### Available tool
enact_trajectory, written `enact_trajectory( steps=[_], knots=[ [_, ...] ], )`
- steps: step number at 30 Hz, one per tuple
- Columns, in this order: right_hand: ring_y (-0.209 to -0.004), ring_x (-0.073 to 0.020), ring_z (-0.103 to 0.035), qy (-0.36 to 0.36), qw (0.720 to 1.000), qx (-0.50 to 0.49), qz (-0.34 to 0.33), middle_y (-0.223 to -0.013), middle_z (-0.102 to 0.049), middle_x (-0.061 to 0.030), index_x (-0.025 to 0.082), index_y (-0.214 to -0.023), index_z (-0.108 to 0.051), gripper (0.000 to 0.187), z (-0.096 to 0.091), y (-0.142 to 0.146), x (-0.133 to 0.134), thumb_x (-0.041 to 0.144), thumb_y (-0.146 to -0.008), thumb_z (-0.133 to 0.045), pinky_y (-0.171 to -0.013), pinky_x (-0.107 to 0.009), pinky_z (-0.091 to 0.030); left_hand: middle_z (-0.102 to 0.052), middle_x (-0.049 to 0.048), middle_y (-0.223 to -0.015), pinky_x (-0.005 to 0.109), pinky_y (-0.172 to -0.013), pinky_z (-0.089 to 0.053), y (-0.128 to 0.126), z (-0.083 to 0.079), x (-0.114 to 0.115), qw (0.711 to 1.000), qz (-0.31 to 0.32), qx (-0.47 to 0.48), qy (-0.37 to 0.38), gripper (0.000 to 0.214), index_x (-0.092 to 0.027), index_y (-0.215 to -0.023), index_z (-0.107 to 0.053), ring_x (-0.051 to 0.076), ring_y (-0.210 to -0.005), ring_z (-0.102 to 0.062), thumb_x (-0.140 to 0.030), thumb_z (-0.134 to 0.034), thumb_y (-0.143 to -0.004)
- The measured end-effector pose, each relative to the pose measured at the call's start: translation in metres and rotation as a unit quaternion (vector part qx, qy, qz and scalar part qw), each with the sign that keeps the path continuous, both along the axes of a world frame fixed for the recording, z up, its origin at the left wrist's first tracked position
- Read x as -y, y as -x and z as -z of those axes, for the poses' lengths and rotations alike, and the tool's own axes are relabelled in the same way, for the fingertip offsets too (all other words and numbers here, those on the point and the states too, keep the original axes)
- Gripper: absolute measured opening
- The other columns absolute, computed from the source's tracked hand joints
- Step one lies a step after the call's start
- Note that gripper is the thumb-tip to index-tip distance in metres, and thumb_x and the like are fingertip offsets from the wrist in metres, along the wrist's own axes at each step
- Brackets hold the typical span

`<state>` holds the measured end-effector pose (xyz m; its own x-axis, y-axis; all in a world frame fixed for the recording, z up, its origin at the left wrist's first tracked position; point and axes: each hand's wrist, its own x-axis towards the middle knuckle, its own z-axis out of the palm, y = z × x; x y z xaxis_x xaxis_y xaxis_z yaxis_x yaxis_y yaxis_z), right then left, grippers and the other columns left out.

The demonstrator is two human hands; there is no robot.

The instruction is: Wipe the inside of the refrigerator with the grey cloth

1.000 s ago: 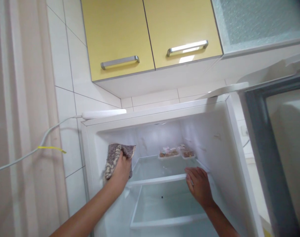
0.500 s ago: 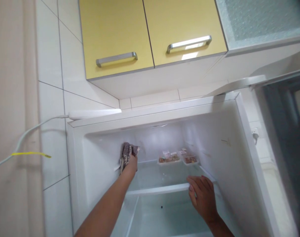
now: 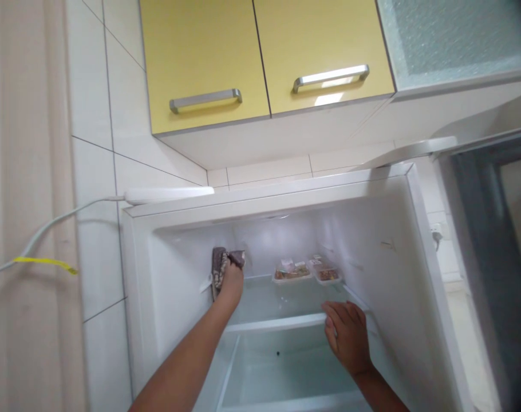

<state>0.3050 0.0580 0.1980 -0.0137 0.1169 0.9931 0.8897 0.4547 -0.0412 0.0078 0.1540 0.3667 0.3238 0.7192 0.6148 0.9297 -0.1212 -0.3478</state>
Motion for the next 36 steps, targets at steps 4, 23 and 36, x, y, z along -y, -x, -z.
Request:
enact_trajectory(
  steps=[4, 23, 36],
  knots=[
    [-0.1, -0.0229, -0.058, 0.027, 1.0, 0.006, 0.005, -0.104, -0.072, -0.0041, 0.023, -0.109, -0.066, 0.026, -0.002, 0.0, 0.006, 0.014, -0.092, -0.049, -0.101, -0.043, -0.038, -0.074, 0.0205, -0.114, 0.052, -0.115, -0.026, 0.002, -0.003, 0.04, 0.995, -0.076, -0.064, 0.021, 0.037, -0.008, -0.112, -0.074, 0.031, -0.118, -0.058, -0.008, -0.048, -0.085],
    [-0.101, -0.0225, -0.057, 0.065, 0.998, 0.01, -0.007, -0.106, -0.071, -0.0055, 0.018, -0.111, -0.066, 0.026, -0.01, -0.001, 0.022, 0.011, -0.09, -0.053, -0.099, -0.039, -0.039, -0.074, 0.0242, -0.101, 0.04, -0.076, -0.046, -0.008, -0.019, 0.211, 0.971, -0.163, -0.163, 0.066, 0.037, -0.003, -0.102, -0.074, 0.034, -0.096, -0.067, -0.002, -0.041, -0.087],
    [-0.101, -0.0221, -0.057, 0.055, 0.998, -0.005, -0.008, -0.105, -0.07, -0.0054, 0.019, -0.112, -0.065, 0.027, -0.011, 0.002, 0.021, 0.01, -0.09, -0.051, -0.099, -0.04, -0.039, -0.068, 0.0223, -0.124, 0.048, -0.097, -0.04, -0.012, -0.006, 0.118, 0.975, -0.151, -0.162, 0.023, 0.04, -0.011, -0.118, -0.071, 0.033, -0.118, -0.055, -0.012, -0.042, -0.09]
  ],
)
